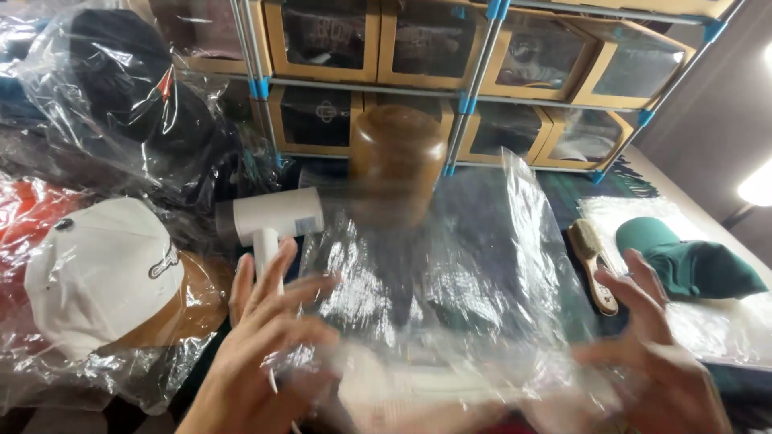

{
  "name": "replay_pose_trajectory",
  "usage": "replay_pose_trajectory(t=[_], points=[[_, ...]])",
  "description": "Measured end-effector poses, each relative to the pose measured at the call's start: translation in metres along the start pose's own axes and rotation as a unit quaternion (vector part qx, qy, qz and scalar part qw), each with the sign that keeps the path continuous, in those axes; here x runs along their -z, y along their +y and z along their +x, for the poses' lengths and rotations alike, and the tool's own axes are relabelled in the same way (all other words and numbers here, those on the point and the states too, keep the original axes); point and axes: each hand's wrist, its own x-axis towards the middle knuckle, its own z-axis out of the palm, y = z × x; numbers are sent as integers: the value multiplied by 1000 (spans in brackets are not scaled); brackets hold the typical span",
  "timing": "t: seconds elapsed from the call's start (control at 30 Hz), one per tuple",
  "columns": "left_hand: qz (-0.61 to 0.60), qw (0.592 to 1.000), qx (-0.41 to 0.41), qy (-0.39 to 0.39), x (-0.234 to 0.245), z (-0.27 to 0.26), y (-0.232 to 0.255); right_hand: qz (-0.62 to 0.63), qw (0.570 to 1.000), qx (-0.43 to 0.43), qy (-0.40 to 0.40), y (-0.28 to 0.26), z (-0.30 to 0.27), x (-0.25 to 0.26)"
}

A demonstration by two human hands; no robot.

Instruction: The person cleans a hat using a small steamer and a brush, and then places it into a clear plastic bag.

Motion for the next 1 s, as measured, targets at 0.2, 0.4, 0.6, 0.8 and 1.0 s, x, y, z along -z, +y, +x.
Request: replay_pose_trajectory(t=[0.2,0.4,0.6,0.8,1.0], points=[[-209,948,239,-23,33,8,53,-74,983,110,-126,6,-9,20],[-405,800,439,-47,-30,76,-73,-55,994,79,45,89,75,-41],[-326,813,482,-15,-92,56,-147,347,853,-390,6,187,103,-135],[56,901,426,-56,-87,35,-136,330,820,-467,37,98,98,-115],[225,966,93,90,-110,8,-58,-91,989,-102,56,59,56,-118]])
